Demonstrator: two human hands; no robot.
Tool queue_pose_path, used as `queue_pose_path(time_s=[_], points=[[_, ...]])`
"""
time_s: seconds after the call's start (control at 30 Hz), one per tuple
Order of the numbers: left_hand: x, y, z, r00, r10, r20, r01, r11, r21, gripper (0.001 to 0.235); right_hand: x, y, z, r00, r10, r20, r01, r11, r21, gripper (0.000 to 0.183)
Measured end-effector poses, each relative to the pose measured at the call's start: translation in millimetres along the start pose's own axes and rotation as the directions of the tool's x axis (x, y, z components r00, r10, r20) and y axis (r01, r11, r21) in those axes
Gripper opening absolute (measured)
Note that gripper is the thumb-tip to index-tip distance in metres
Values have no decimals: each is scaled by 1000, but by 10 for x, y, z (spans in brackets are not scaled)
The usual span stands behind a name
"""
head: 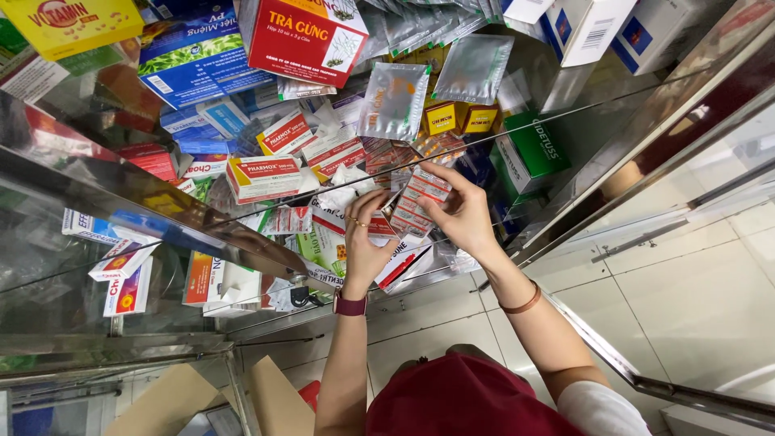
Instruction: Checking the contents of a medicine box inside a display cabinet.
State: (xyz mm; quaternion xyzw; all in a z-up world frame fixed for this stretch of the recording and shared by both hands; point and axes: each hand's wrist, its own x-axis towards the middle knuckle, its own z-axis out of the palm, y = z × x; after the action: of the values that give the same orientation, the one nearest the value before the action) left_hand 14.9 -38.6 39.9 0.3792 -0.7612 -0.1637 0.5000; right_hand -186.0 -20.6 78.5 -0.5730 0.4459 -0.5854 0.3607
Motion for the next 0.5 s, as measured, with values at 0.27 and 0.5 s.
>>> queue_pose_path(time_s=[0.27, 0.5], points=[[-10, 14, 32, 1000, 15, -6, -15, 1000, 6, 78, -67, -313, 134, 977, -208, -42, 189, 944, -272, 49], [-47, 110, 190, 991, -23, -129, 42, 988, 148, 85, -186, -75, 409, 881, -419, -220, 331, 878, -345, 47]])
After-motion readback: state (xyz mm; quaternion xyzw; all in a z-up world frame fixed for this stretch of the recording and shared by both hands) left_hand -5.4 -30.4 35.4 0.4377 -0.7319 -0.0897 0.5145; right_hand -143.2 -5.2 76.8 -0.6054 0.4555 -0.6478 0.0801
